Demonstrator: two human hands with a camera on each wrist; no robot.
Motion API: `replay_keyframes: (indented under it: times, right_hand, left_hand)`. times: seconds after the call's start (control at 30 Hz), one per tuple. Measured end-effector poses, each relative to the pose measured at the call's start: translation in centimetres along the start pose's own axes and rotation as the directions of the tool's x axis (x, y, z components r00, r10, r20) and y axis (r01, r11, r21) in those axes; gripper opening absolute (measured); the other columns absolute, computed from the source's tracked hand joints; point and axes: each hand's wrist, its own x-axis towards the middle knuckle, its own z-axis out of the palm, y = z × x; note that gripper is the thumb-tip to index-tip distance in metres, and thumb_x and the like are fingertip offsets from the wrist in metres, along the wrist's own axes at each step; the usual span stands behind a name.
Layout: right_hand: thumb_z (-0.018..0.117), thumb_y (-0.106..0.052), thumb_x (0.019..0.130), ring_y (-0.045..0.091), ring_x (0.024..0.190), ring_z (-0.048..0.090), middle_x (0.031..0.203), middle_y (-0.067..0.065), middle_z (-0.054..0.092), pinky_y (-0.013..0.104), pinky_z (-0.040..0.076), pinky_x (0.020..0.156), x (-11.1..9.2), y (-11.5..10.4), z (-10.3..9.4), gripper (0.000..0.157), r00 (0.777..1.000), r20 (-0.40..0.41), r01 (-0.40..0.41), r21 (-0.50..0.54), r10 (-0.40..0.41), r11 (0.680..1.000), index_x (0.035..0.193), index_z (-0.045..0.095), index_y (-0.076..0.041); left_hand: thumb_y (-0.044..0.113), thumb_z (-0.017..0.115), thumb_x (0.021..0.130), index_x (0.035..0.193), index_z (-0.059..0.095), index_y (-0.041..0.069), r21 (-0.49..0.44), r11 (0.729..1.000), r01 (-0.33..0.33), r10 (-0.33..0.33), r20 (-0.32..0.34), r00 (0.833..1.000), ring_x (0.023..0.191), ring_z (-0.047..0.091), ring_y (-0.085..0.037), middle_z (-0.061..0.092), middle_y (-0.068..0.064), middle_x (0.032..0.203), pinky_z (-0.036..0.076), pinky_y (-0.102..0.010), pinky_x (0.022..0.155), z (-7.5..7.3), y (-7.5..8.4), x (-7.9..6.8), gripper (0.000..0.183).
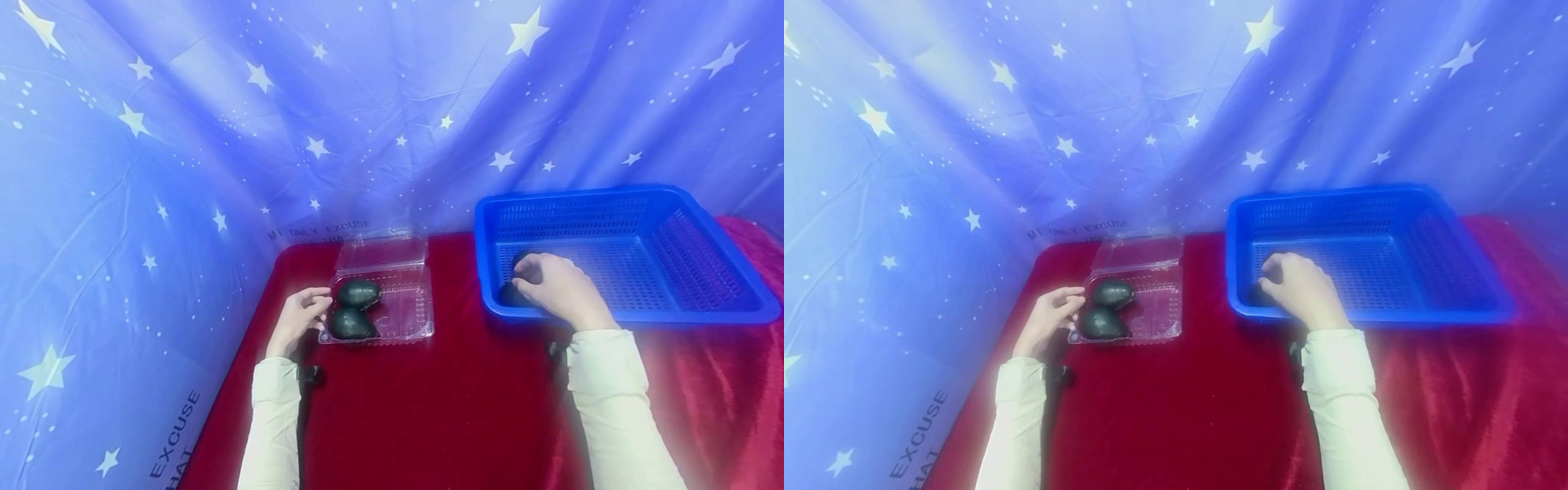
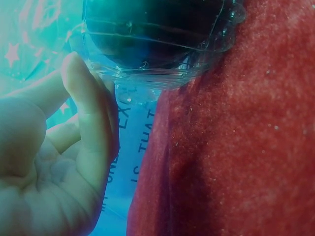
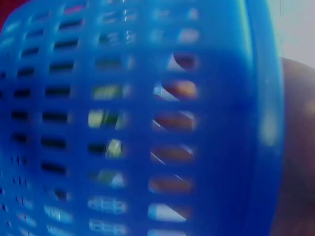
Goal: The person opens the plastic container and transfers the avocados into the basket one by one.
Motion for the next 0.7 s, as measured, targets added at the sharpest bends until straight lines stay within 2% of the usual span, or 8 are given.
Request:
replay_keyframes:
  times: [0.2, 0.5, 0.7]
  right_hand:
    - [0.063, -0.025, 0.095, 0.043, 0.116, 0.058, 0.121, 0.021, 0.065, 0.063, 0.045, 0.095, 0.2, -1.7, 0.8, 0.033, 1.0, -0.015, 0.028, 0.012, -0.028, 1.0, 0.12, 0.065, -0.004]
    - [0.065, -0.019, 0.093, 0.039, 0.112, 0.061, 0.116, 0.018, 0.066, 0.059, 0.05, 0.094, 1.1, -3.8, 2.2, 0.031, 0.986, -0.103, 0.131, -0.002, -0.131, 0.991, 0.119, 0.065, -0.003]
    - [0.068, -0.017, 0.091, 0.037, 0.11, 0.06, 0.113, 0.018, 0.065, 0.057, 0.05, 0.094, 1.6, -5.0, 3.0, 0.03, 0.976, -0.124, 0.176, -0.014, -0.177, 0.984, 0.117, 0.066, -0.002]
  left_hand:
    - [0.01, 0.067, 0.095, 0.131, 0.057, -0.005, -0.017, 1.0, -0.008, 0.008, 0.002, 1.0, 0.059, 0.055, -0.01, 0.065, -0.005, 0.092, 0.054, -0.019, 0.051, 0.0, 0.0, 0.0, 0.041]
    - [0.011, 0.068, 0.095, 0.131, 0.057, -0.005, -0.009, 1.0, -0.018, 0.018, -0.006, 1.0, 0.06, 0.055, -0.011, 0.065, -0.015, 0.099, 0.054, -0.02, 0.052, -0.1, -0.3, 0.2, 0.041]
    - [0.01, 0.068, 0.094, 0.131, 0.057, -0.005, -0.02, 1.0, -0.01, 0.01, -0.006, 1.0, 0.059, 0.055, -0.01, 0.066, -0.01, 0.095, 0.054, -0.02, 0.051, -0.1, -0.3, 0.1, 0.041]
